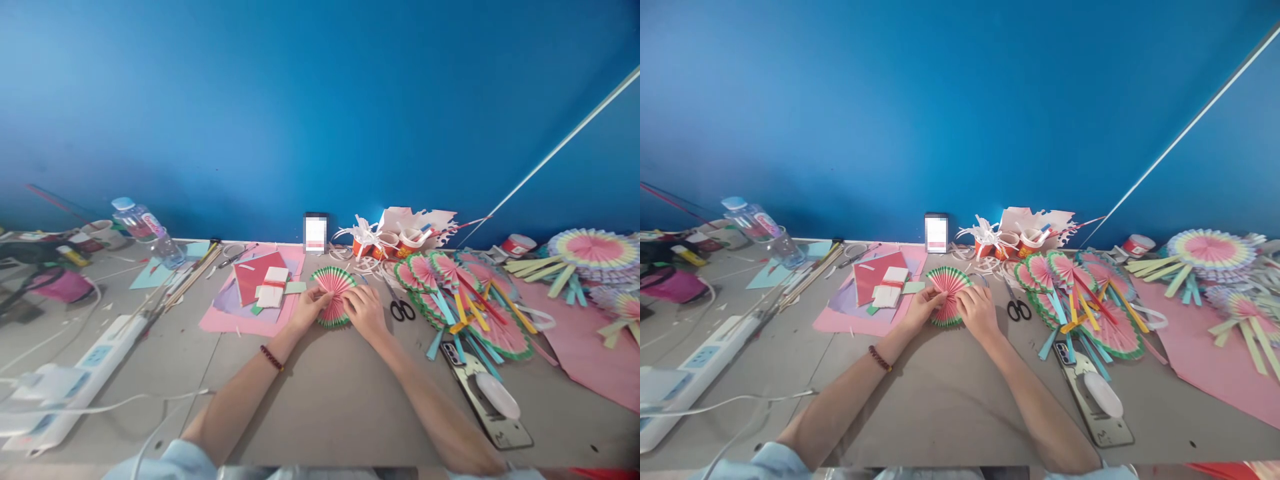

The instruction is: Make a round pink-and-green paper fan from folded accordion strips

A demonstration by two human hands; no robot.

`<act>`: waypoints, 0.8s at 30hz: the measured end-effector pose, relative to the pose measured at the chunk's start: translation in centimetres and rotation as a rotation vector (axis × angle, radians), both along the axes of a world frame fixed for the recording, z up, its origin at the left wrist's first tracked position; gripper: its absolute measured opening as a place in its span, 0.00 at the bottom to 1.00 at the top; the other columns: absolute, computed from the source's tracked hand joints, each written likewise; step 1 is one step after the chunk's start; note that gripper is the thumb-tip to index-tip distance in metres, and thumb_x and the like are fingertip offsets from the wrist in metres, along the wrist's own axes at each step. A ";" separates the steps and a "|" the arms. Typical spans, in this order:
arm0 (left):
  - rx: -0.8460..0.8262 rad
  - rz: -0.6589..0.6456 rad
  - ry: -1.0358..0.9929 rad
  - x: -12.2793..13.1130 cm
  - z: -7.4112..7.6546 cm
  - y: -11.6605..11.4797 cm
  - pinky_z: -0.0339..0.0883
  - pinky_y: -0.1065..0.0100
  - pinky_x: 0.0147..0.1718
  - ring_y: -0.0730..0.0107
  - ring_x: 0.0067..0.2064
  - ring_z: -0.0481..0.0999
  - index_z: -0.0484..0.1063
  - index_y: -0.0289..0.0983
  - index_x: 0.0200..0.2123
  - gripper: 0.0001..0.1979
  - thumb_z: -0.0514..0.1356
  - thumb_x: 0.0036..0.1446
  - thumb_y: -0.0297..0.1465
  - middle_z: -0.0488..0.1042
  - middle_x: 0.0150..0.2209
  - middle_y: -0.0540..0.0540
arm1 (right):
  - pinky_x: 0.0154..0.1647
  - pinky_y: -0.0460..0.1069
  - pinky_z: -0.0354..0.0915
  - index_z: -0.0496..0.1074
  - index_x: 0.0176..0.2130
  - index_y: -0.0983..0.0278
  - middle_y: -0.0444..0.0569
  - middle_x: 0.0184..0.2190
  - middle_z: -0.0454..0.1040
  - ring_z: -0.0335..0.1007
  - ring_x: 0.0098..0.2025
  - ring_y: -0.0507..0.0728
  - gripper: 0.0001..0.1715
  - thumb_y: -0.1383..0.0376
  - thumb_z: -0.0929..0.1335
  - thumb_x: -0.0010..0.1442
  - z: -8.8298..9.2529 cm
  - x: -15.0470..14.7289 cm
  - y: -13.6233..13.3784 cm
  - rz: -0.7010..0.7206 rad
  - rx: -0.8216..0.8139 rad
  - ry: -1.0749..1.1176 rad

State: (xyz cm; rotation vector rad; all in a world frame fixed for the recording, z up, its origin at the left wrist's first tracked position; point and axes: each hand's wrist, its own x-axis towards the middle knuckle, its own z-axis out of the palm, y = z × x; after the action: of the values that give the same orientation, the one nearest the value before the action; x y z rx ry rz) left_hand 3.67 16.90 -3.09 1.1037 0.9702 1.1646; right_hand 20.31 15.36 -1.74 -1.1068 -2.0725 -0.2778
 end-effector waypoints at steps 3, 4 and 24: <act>-0.029 -0.007 -0.030 -0.1 -0.1 0.1 0.56 0.74 0.25 0.78 0.24 0.63 0.68 0.34 0.26 0.17 0.65 0.45 0.42 0.65 0.22 0.53 | 0.43 0.51 0.55 0.71 0.33 0.63 0.47 0.31 0.74 0.65 0.39 0.56 0.09 0.71 0.62 0.61 0.1 -0.1 -0.1 -0.032 0.017 -0.018; -0.038 -0.017 -0.039 -0.1 -0.1 0.2 0.57 0.74 0.26 0.78 0.24 0.64 0.68 0.33 0.26 0.17 0.65 0.44 0.42 0.66 0.22 0.53 | 0.43 0.51 0.55 0.71 0.33 0.63 0.47 0.31 0.74 0.65 0.39 0.55 0.09 0.71 0.62 0.61 0.2 -0.1 -0.1 -0.032 0.022 -0.022; 0.023 -0.032 0.077 0.1 0.9 -0.5 0.56 0.72 0.25 0.74 0.24 0.65 0.74 0.33 0.25 0.17 0.64 0.44 0.44 0.71 0.22 0.50 | 0.42 0.51 0.56 0.72 0.33 0.62 0.46 0.30 0.75 0.66 0.37 0.55 0.07 0.71 0.64 0.59 0.2 0.1 0.1 0.009 0.064 -0.001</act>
State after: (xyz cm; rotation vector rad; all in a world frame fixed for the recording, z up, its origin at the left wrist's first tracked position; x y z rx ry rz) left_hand 3.82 16.39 -2.14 1.1863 0.9972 1.1167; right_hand 20.40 15.46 -1.58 -1.0588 -2.0551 -0.3382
